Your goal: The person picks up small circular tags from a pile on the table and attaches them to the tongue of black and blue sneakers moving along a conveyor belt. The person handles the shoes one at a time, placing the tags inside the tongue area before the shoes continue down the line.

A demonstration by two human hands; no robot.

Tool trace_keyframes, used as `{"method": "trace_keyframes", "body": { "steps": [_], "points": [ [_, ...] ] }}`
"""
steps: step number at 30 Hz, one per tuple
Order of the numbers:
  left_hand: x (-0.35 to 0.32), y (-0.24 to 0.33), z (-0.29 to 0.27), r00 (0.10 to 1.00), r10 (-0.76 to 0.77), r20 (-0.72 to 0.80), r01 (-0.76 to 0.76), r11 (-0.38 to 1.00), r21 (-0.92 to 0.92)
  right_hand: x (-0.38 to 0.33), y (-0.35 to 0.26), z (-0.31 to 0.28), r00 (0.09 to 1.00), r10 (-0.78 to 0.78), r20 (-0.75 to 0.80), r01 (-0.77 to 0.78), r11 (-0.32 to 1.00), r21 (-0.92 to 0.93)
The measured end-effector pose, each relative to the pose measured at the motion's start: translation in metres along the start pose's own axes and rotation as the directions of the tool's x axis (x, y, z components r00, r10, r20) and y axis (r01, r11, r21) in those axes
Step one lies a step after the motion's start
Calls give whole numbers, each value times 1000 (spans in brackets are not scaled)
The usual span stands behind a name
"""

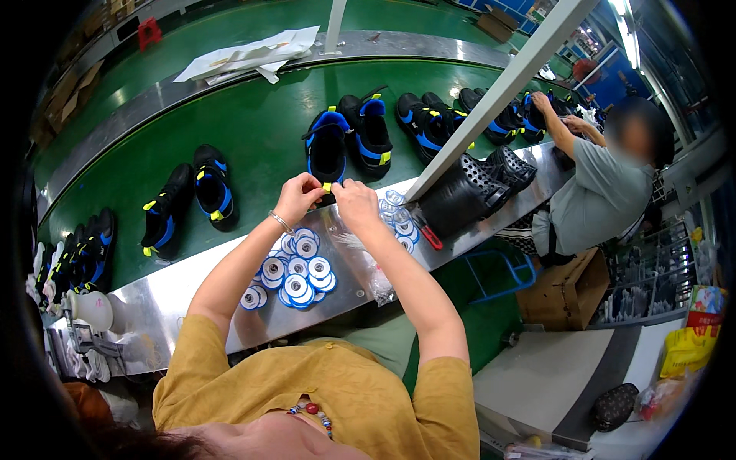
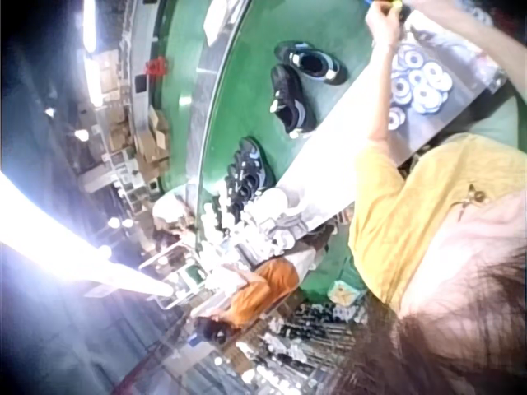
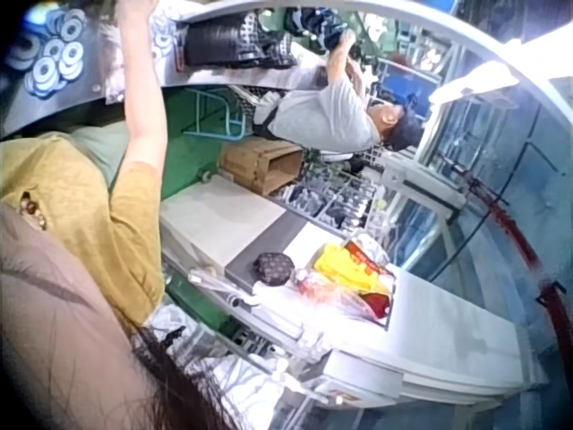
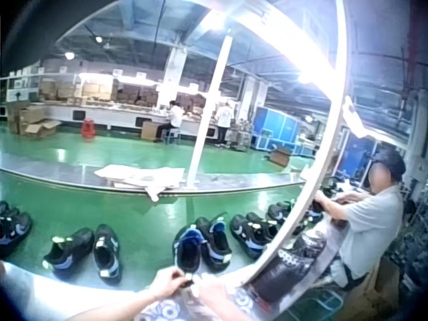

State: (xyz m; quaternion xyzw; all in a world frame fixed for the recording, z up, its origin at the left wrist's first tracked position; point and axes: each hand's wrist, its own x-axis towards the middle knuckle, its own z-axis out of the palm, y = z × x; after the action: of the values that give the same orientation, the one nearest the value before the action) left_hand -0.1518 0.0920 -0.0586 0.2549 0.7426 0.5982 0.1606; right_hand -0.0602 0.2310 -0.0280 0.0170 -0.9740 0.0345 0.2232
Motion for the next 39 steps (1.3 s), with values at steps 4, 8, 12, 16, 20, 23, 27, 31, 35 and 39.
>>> {"method": "trace_keyframes", "body": {
  "steps": [4, 8, 12, 16, 20, 23, 27, 31, 35, 39],
  "points": [
    [0, -2, -12, 994, -80, 71, 92, 977, -193, 2, -5, 3, 970, 186, 157, -221, 943, 249],
    [-2, -1, -25, 997, -50, 50, 62, 959, -276, 2, 5, 6, 885, 337, 322, -465, 590, 660],
    [-2, 11, -34, 995, 60, -81, -85, 932, -352, 1, 13, -5, 899, 292, 327, -433, 476, 765],
    [-8, 30, -21, 990, 139, 4, -130, 935, -331, 11, 2, -14, 906, 288, 311, -409, 399, 821],
    [-5, 19, -7, 986, 143, 90, -123, 973, -194, 23, -9, -8, 919, 280, 278, -373, 387, 843],
    [-6, 23, -9, 990, 120, 80, -98, 966, -238, 24, -11, -5, 919, 296, 260, -341, 270, 901],
    [-10, 26, -18, 994, 69, 81, -38, 941, -337, 20, -7, -27, 802, 394, 449, -483, -13, 875],
    [-12, 29, -25, 995, 50, 82, -24, 958, -287, 17, -11, -19, 815, 391, 428, -479, 40, 877],
    [-12, 24, -28, 993, 61, 98, -31, 961, -276, 28, -18, -11, 820, 379, 429, -487, 68, 871],
    [-15, 29, -35, 1000, 30, -2, -30, 974, -223, 31, -19, -4, 846, 351, 401, -441, 40, 897]
  ]
}}
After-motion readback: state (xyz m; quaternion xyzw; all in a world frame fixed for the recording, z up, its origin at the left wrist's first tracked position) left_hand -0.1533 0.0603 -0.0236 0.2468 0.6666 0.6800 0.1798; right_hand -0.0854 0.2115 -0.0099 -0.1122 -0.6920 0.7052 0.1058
